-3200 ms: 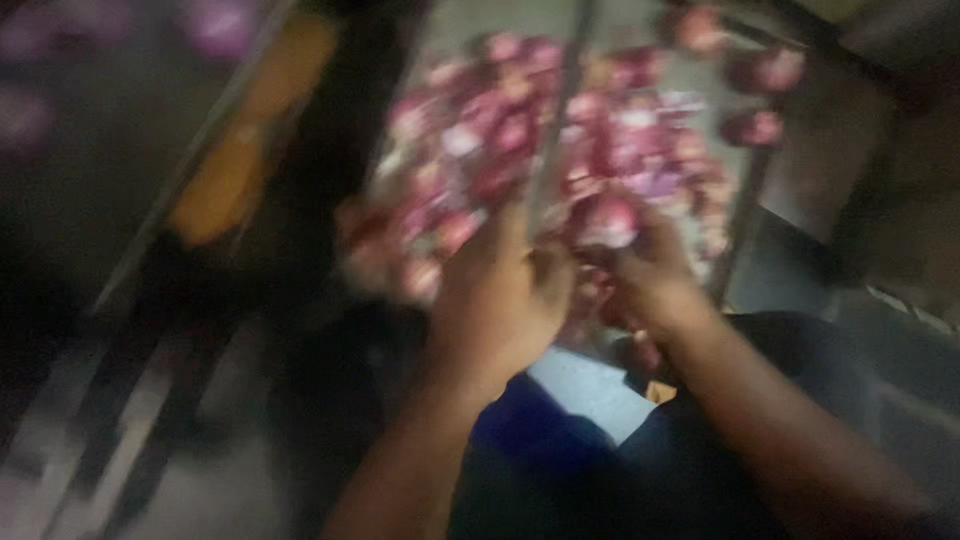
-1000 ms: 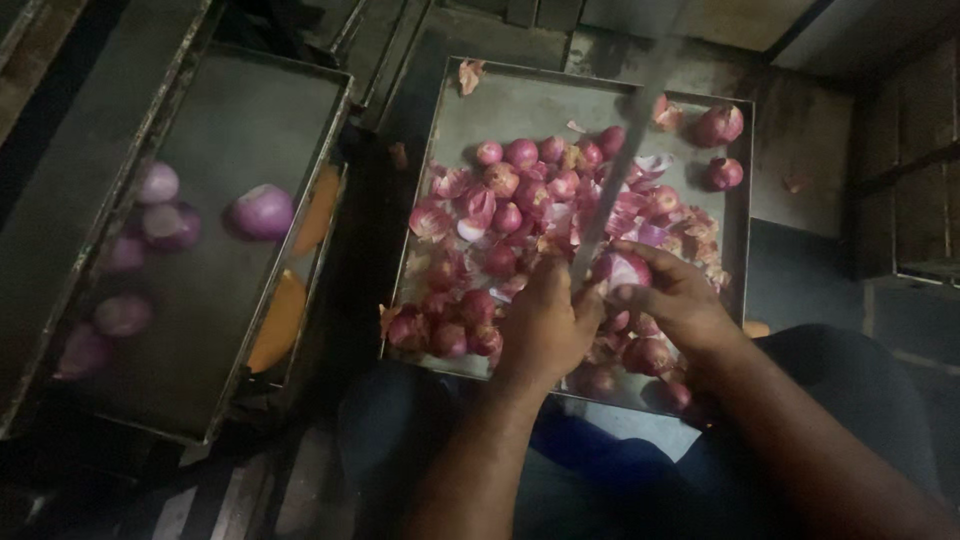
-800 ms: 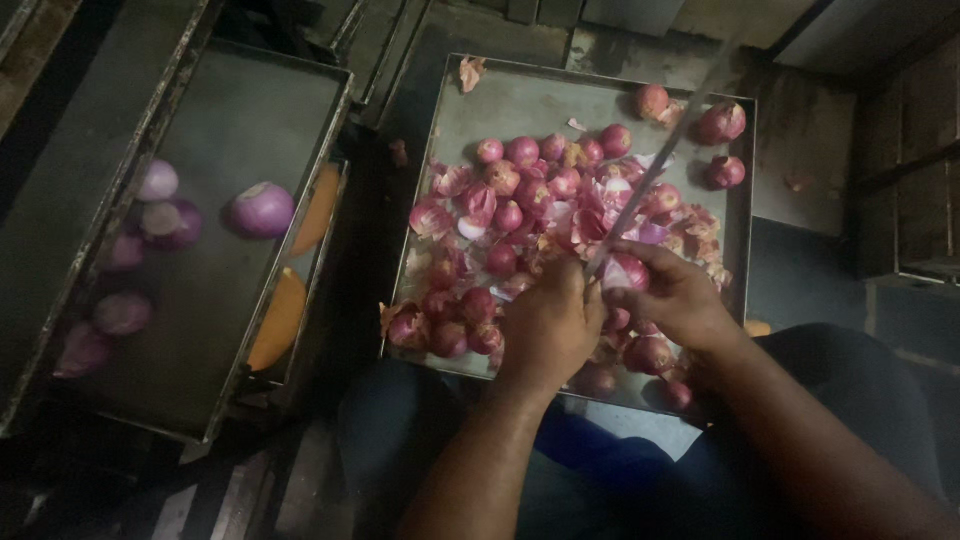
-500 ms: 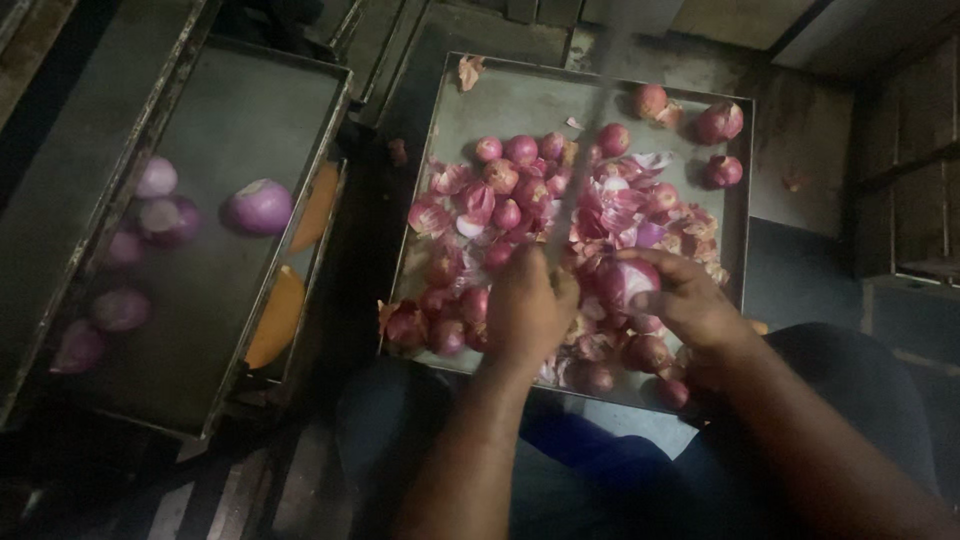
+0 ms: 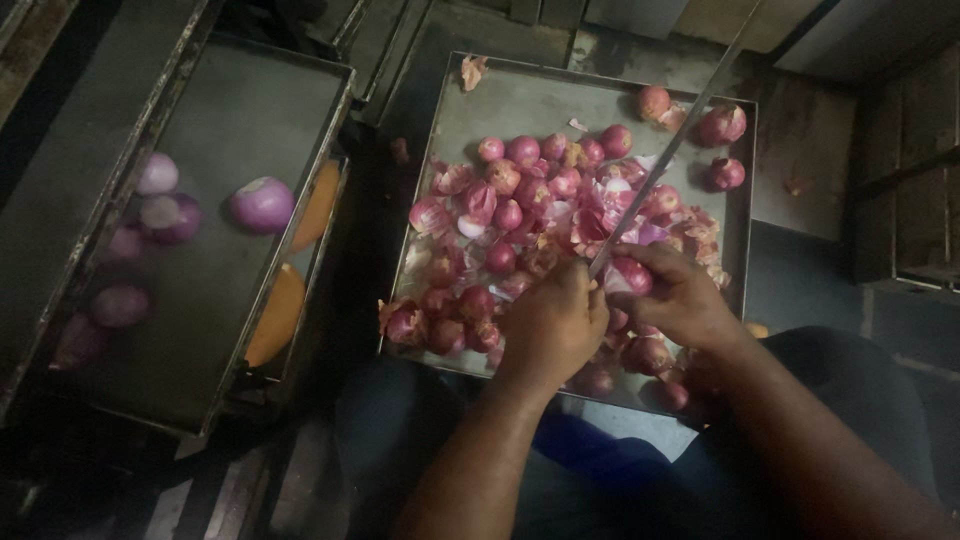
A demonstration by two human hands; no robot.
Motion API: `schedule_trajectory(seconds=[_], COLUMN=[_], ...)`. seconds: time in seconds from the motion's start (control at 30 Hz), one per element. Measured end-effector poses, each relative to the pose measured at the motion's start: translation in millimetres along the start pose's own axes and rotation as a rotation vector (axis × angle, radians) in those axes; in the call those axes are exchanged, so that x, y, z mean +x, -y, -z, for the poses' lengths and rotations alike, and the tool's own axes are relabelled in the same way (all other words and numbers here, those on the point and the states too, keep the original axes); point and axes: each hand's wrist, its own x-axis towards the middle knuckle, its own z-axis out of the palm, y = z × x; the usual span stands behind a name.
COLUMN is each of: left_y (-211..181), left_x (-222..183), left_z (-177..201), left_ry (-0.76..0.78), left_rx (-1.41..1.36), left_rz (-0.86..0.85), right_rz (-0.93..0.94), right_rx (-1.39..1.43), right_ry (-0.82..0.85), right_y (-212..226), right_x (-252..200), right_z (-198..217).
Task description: The person peels red onions by hand and using a large knife on a metal tray, then places the peeled onions onto a separate rack of trays.
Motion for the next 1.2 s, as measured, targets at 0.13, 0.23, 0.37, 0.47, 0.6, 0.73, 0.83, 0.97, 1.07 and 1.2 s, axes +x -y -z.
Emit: schedule_trajectory(seconds=[0.13,0.23,0.37,0.47,0.6,0.73,0.83,0.97,1.07,1.2], left_y=[4.3,8.6,23.8,23.5,18.5,14.6,25.0,39.2,38.9,28.4], left_x=[-0.7,0.5,7.7,8.5,11.9,11.2,8.2,9.3,9.0,8.5], left_z=[-9.6,-12.4,-4.9,-2.3,4.6,1.3,-7.9,-13.3,-3.6,-4.2], left_ry=[0.002,0.036,0.053,0.007,0.074,0.053,0.027,0.005,0.007,-0.031], left_rx=[0.024,0.076,0.037,-0.108,-0.532,-0.610,-0.373,-0.158,0.114,-0.152], left_rz=[0.010,0.098,0.213,0.273,0.481,0.374,0.371,0.463,0.426,0.318], right_rz=[-0.053,-0.077,-0.152,-0.117,-0.041,-0.168,-0.178,-0.027,-0.138,-0.183], right_rx=[0.025,0.127,0.400,0.543,0.642,0.577,0.653,0.967,1.268,1.029], right_ry=[0.036,0.104,0.187,0.221,0.293,0.247,0.309,0.347,0.146,-0.082], right_y=[8.1,6.2,-9.5,-20.2,-24.0,-7.9,-0.3,-2.2,6.1,15.7], right_x=[-0.9,-2.5,-2.3,-4.1,1.0,-4.7,-6.6,-9.4,-8.5,-3.6], right_z=[-0.9,-0.8,8.6,8.1,9.3,8.8,6.8,-5.8,-9.2,-11.0])
